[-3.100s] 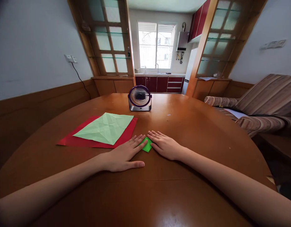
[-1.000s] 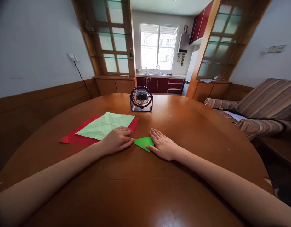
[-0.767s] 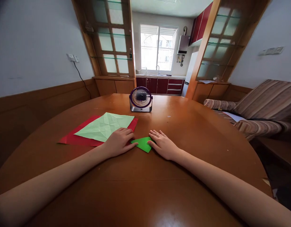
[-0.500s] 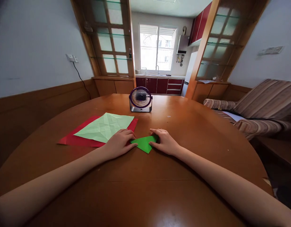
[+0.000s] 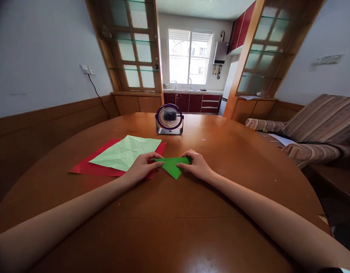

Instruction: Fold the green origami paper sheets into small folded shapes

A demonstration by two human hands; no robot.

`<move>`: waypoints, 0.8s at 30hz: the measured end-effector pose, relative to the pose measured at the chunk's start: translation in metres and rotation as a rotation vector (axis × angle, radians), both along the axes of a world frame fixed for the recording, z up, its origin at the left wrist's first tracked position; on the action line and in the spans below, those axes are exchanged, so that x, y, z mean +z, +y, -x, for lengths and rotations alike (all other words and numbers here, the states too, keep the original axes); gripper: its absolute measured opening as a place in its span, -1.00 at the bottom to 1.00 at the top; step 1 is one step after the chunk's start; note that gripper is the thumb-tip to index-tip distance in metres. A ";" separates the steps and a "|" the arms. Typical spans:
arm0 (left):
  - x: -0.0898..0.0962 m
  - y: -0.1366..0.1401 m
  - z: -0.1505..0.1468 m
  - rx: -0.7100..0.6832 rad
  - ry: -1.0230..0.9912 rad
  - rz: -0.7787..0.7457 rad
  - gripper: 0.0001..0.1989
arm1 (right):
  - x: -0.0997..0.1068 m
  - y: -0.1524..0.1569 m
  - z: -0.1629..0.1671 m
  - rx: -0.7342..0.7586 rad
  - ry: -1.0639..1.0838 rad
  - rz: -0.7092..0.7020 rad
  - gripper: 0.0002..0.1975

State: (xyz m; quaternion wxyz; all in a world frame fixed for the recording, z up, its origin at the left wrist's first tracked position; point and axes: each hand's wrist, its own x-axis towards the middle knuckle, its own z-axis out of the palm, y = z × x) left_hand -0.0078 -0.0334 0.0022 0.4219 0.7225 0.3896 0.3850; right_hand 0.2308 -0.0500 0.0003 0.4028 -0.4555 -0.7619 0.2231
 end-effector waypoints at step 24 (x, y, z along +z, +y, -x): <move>0.005 0.009 -0.001 0.179 0.841 -0.643 -0.66 | -0.010 0.012 0.030 0.094 -0.557 -0.212 -0.49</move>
